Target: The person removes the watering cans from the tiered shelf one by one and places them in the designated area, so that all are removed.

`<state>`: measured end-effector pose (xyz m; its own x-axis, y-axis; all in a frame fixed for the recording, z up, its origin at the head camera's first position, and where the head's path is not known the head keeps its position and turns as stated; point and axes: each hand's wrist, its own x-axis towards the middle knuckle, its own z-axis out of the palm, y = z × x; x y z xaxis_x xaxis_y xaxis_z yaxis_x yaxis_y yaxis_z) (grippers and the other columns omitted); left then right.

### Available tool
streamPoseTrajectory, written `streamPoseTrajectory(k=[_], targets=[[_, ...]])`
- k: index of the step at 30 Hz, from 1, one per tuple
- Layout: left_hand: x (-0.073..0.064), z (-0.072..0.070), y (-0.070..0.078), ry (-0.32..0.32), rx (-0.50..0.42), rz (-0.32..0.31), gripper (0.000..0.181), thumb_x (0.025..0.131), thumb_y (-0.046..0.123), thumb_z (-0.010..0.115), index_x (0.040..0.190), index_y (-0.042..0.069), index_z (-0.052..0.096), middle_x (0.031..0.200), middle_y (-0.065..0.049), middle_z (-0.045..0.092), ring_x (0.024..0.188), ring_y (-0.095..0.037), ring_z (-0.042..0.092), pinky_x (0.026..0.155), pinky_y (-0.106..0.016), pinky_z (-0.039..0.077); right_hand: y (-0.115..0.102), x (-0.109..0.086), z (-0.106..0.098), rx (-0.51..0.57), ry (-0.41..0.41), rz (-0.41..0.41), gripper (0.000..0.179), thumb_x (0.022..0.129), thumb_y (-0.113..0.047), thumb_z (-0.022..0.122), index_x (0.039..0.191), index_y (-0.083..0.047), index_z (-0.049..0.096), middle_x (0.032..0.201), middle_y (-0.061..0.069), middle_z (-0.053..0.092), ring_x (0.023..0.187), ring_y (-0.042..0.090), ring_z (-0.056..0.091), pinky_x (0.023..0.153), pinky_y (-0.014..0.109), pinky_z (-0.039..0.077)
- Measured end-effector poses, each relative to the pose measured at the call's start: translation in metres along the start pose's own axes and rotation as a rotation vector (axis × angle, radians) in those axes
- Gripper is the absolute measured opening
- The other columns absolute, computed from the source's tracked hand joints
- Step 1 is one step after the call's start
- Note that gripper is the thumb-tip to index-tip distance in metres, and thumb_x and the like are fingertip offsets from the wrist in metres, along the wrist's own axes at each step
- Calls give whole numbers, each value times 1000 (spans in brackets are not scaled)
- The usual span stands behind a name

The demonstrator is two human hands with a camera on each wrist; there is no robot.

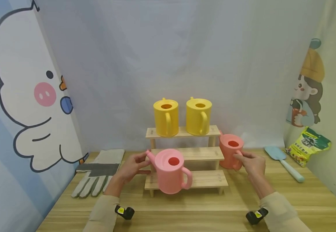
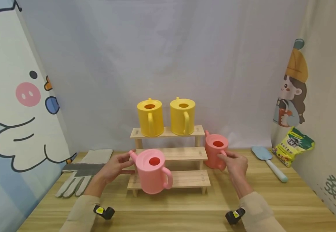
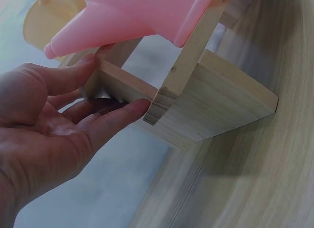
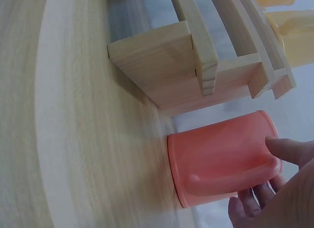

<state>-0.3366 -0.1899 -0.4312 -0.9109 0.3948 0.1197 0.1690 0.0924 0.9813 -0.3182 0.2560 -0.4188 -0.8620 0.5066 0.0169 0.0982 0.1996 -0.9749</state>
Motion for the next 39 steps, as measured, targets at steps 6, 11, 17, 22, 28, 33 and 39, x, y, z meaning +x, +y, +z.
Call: streamPoseTrajectory(k=[6, 11, 17, 22, 28, 33, 39], targets=[[0, 0, -1, -7, 7, 4, 56, 101, 11, 61, 151, -4, 40, 159, -21, 30, 135, -45, 43, 92, -51, 56, -4, -6, -5, -14, -6, 2, 57, 82, -29, 84, 125, 5, 66, 110, 9, 69, 110, 23, 52, 83, 30, 44], [1, 1, 1, 1, 11, -1, 56, 101, 11, 61, 151, -4, 39, 158, -20, 31, 134, -44, 44, 92, -51, 56, -13, -13, -11, 8, 18, -44, 57, 85, -30, 83, 128, 2, 65, 110, 6, 67, 103, 14, 55, 80, 22, 46], [1, 0, 0, 10, 7, -3, 57, 100, 12, 62, 151, -3, 40, 159, -19, 30, 135, -43, 44, 91, -50, 57, -28, -27, -16, 54, 6, -119, 52, 87, -24, 81, 129, 1, 64, 107, -3, 69, 94, 2, 57, 72, 10, 49], [2, 0, -1, 14, 12, -8, 58, 100, 14, 63, 151, -3, 40, 160, -18, 29, 136, -42, 43, 91, -49, 57, -42, -46, -16, 118, -30, -159, 50, 87, -20, 81, 129, 1, 65, 100, -10, 70, 94, 1, 62, 77, 9, 51], [1, 1, 0, 11, 3, -6, 59, 100, 13, 63, 151, -3, 39, 160, -19, 28, 136, -42, 43, 91, -50, 57, -55, -69, -10, 184, -96, -245, 44, 87, -19, 81, 124, 0, 67, 100, -9, 71, 96, 5, 64, 81, 10, 52], [1, 1, 1, 12, -1, -7, 58, 100, 11, 62, 151, -3, 39, 159, -19, 29, 135, -42, 44, 91, -50, 57, -59, -85, -4, 192, -192, -279, 42, 90, -24, 79, 122, 0, 67, 100, -9, 72, 95, 4, 65, 79, 14, 55], [0, 1, 1, 12, 4, -2, 60, 100, 15, 63, 152, -3, 38, 159, -20, 29, 135, -42, 44, 92, -50, 56, -56, -102, 8, 157, -308, -402, 41, 94, -24, 74, 125, 2, 67, 109, 6, 72, 94, 6, 68, 83, 18, 56]])
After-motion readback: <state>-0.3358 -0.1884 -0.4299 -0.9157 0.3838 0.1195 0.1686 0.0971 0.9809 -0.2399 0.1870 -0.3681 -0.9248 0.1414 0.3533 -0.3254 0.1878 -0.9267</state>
